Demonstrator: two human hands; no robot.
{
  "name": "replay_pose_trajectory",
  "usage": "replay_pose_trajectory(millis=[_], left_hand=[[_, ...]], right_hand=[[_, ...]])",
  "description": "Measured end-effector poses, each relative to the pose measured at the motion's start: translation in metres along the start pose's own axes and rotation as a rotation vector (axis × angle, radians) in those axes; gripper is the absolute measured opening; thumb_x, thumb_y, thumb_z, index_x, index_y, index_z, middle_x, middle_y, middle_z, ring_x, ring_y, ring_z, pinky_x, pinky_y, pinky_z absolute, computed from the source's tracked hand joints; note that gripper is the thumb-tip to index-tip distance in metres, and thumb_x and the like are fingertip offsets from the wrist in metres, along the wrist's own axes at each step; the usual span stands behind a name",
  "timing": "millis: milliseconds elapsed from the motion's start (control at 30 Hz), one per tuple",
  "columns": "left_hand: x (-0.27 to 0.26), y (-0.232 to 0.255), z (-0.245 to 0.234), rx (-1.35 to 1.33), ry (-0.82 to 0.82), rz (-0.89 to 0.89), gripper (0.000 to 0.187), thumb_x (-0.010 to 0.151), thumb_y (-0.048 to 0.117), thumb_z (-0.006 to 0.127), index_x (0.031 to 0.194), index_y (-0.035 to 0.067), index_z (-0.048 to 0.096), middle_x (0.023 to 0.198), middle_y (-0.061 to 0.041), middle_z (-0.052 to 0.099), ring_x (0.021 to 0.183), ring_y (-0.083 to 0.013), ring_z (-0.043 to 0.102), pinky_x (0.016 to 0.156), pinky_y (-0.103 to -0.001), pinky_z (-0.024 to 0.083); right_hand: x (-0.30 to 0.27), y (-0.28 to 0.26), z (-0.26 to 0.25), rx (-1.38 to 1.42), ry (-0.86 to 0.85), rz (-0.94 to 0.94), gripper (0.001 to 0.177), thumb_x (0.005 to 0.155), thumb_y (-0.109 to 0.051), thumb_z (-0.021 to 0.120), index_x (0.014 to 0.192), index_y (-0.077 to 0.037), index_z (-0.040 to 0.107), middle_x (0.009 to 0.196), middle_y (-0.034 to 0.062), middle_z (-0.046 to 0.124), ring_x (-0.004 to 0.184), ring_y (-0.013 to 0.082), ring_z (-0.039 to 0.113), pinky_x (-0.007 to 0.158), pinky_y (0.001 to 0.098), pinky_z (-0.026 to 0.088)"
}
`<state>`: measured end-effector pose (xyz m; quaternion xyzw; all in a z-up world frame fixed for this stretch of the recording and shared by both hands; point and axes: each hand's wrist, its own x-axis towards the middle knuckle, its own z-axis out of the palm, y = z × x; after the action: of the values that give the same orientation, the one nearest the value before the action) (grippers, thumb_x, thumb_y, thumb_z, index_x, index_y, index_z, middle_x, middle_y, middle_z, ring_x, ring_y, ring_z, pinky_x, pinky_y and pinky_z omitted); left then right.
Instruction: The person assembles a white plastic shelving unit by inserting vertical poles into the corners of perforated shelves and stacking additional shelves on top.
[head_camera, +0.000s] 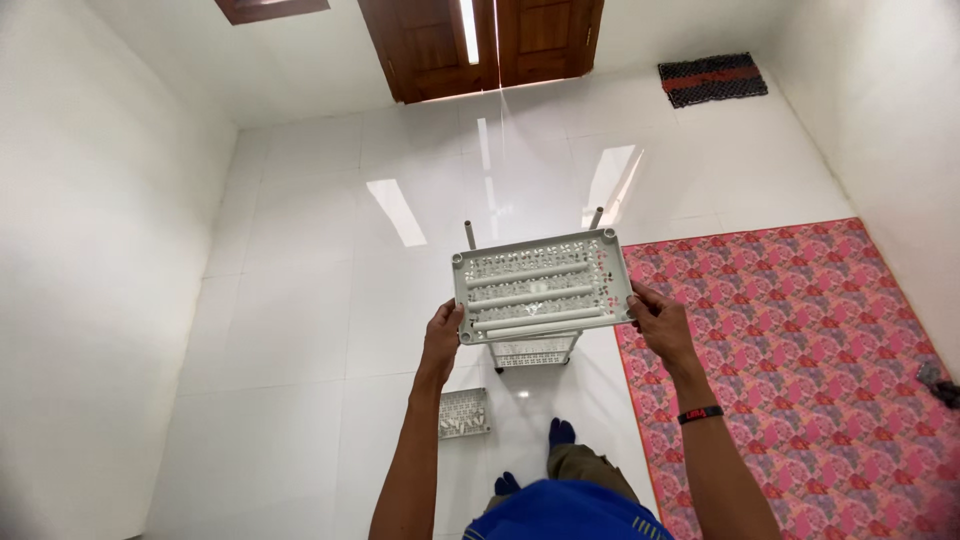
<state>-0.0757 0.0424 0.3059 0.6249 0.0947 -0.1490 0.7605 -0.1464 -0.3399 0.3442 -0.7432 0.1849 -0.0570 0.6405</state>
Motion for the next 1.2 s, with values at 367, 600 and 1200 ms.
replay_pose_trajectory(millis=[367,600,1200], left_hand=[[0.083,0.004,0.026,0.203,0.158,-0.04,0.052,0.105,0.034,0.049,0.15,0.009,0.053,0.124,-0.007,0.07,0.105,-0.0131,0.061,0.09,-0.03,0.05],[0.11,0.001,0.021,0.307,0.137,0.047,0.047,0.105,0.036,0.051,0.146,0.014,0.059,0.107,-0.002,0.064,0.088,-0.0111,0.059,0.076,-0.031,0.053],[0.112,0.021,0.02,0.27,0.077,-0.052,0.054,0.104,0.041,0.05,0.15,0.015,0.055,0.115,-0.006,0.074,0.096,-0.0138,0.06,0.085,-0.033,0.051]], right_hand=[[0.085,0.004,0.01,-0.048,-0.013,-0.013,0.042,0.098,-0.016,0.066,0.139,-0.006,0.064,0.077,-0.0003,0.067,0.062,0.007,0.053,0.056,0.0263,0.048],[0.099,0.018,0.023,0.013,0.014,0.001,0.041,0.099,-0.015,0.066,0.138,-0.004,0.065,0.075,0.0003,0.065,0.061,0.0073,0.051,0.053,0.0265,0.045],[0.102,0.027,0.034,0.096,0.081,0.097,0.042,0.099,-0.02,0.065,0.137,-0.003,0.066,0.075,-0.0004,0.065,0.062,0.0073,0.052,0.056,0.0261,0.046]])
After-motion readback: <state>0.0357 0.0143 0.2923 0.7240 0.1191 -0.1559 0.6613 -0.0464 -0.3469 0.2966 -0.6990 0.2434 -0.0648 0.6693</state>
